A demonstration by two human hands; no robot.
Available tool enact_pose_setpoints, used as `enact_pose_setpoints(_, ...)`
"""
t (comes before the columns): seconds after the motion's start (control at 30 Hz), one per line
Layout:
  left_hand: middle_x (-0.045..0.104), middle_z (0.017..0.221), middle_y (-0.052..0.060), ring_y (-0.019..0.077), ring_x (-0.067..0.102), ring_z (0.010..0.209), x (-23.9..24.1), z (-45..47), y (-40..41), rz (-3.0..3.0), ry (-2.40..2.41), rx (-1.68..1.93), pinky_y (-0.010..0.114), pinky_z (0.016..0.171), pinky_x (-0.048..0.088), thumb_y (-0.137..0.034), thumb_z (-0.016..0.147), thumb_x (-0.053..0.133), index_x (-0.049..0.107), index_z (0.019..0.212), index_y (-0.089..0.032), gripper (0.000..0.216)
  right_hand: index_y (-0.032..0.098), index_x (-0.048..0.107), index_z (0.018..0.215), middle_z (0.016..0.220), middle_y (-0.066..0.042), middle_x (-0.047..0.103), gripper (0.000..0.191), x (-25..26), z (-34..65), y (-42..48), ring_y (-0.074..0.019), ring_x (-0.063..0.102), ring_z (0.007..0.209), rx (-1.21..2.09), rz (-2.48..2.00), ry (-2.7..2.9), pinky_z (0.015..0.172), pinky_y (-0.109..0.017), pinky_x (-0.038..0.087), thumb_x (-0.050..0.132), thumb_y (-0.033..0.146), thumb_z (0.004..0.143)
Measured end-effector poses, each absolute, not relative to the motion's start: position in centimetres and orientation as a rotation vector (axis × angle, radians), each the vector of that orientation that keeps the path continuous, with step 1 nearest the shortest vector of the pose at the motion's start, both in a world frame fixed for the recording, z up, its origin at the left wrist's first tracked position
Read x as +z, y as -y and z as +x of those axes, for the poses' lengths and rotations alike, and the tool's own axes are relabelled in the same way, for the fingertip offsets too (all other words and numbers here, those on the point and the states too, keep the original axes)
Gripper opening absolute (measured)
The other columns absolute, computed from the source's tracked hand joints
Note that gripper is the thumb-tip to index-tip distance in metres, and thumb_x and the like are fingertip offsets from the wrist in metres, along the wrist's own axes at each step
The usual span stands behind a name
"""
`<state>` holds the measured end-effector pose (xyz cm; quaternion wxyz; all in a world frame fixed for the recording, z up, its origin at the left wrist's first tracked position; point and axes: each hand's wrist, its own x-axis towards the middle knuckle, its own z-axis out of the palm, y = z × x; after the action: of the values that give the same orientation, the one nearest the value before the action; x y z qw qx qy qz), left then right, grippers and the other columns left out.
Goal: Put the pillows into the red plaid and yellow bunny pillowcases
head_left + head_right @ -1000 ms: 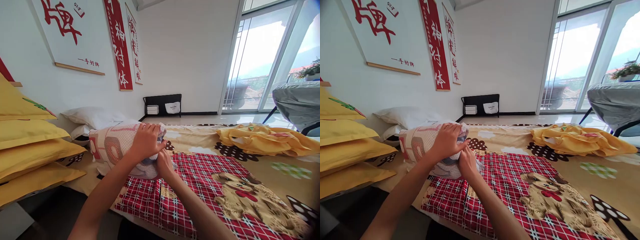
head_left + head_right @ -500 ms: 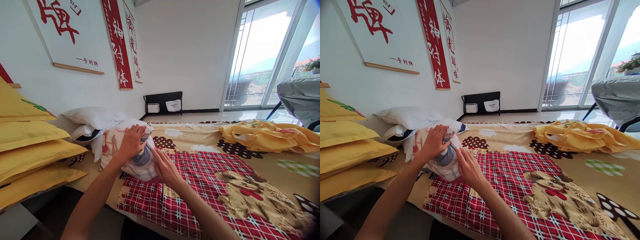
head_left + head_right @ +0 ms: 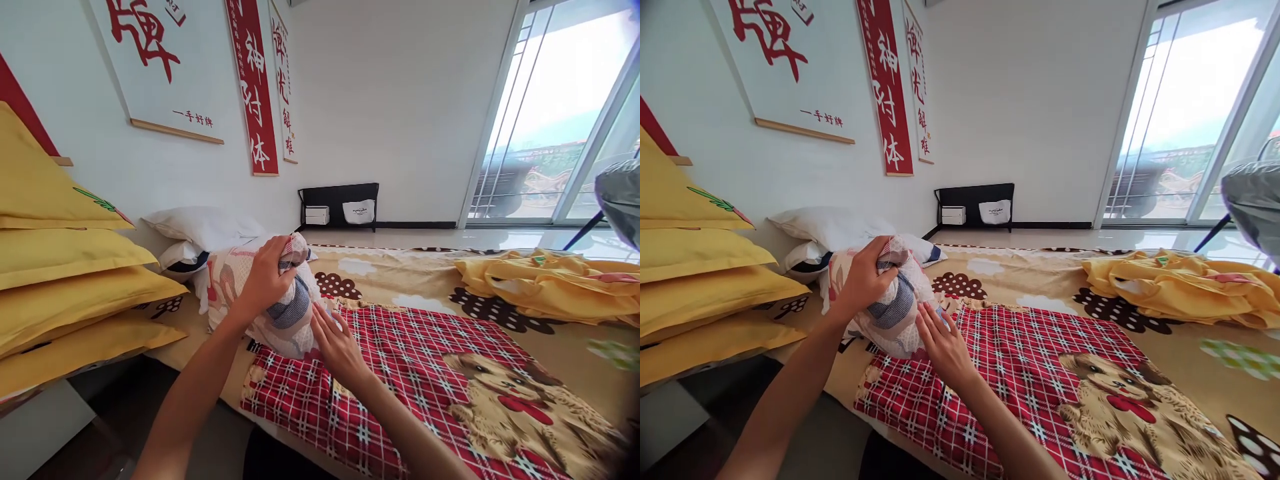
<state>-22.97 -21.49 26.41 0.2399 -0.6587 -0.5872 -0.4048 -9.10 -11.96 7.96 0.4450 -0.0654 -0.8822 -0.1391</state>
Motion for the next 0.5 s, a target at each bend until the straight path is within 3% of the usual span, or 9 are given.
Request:
enact_pose_setpoints(0.1,0.060,0.098,0.006,0.0225,0.054,0.095,26.4,-22.7,22.2,-1.840,1.615,-0.936,0.036,0.087,0.044,-0.009,0.072,0.047,0.054,0.105,-0.018,0.034,0.010,0.036,0.142,0.136,-0.017,0.054,0.047,9.9,-10.6,12.7,-0.0256,0.040,0.135,-0.318,-0.014,2.173,0.100,-0.043,0.042,0.033,0.011,0.095)
enact_pose_setpoints(0.2,0.060,0.105,0.008,0.0250,0.052,0.101,25.5,-22.5,22.2,-1.899,1.616,-0.635,0.039,0.090,0.042,-0.008,0.074,0.047,0.054,0.108,-0.018,0.037,0.014,0.058,0.116,0.114,-0.012,0.068,0.030,11.5,-11.6,13.5,-0.0241,0.057,0.116,-0.278,0.077,2.170,0.092,-0.039,0.047,0.035,0.012,0.096)
enact_pose_setpoints(0.33,0.062,0.107,0.010,0.0268,0.054,0.101,22.9,-22.8,21.2,-1.998,1.545,-0.192,0.040,0.087,0.042,-0.008,0.076,0.048,0.057,0.109,-0.016,0.035,0.018,0.061,0.077,0.075,-0.006,0.067,0.029,11.4,-12.0,13.4,-0.0194,0.063,0.076,-0.243,0.089,2.184,0.072,-0.034,0.051,0.039,0.013,0.096)
enact_pose_setpoints(0.4,0.063,0.106,0.011,0.0264,0.055,0.098,21.5,-23.3,20.6,-1.993,1.553,-0.111,0.039,0.083,0.043,-0.006,0.076,0.047,0.058,0.109,-0.015,0.036,0.018,0.060,0.076,0.071,-0.006,0.064,0.028,10.7,-11.7,13.1,-0.0186,0.061,0.070,-0.230,0.093,2.199,0.066,-0.032,0.051,0.040,0.013,0.095)
enact_pose_setpoints(0.5,0.063,0.107,0.011,0.0258,0.055,0.099,20.2,-23.9,19.8,-1.980,1.580,-0.076,0.037,0.082,0.044,-0.004,0.078,0.045,0.058,0.111,-0.015,0.037,0.016,0.062,0.091,0.085,-0.009,0.069,0.023,9.8,-10.7,12.8,-0.0194,0.064,0.083,-0.233,0.119,2.180,0.071,-0.032,0.053,0.040,0.012,0.095)
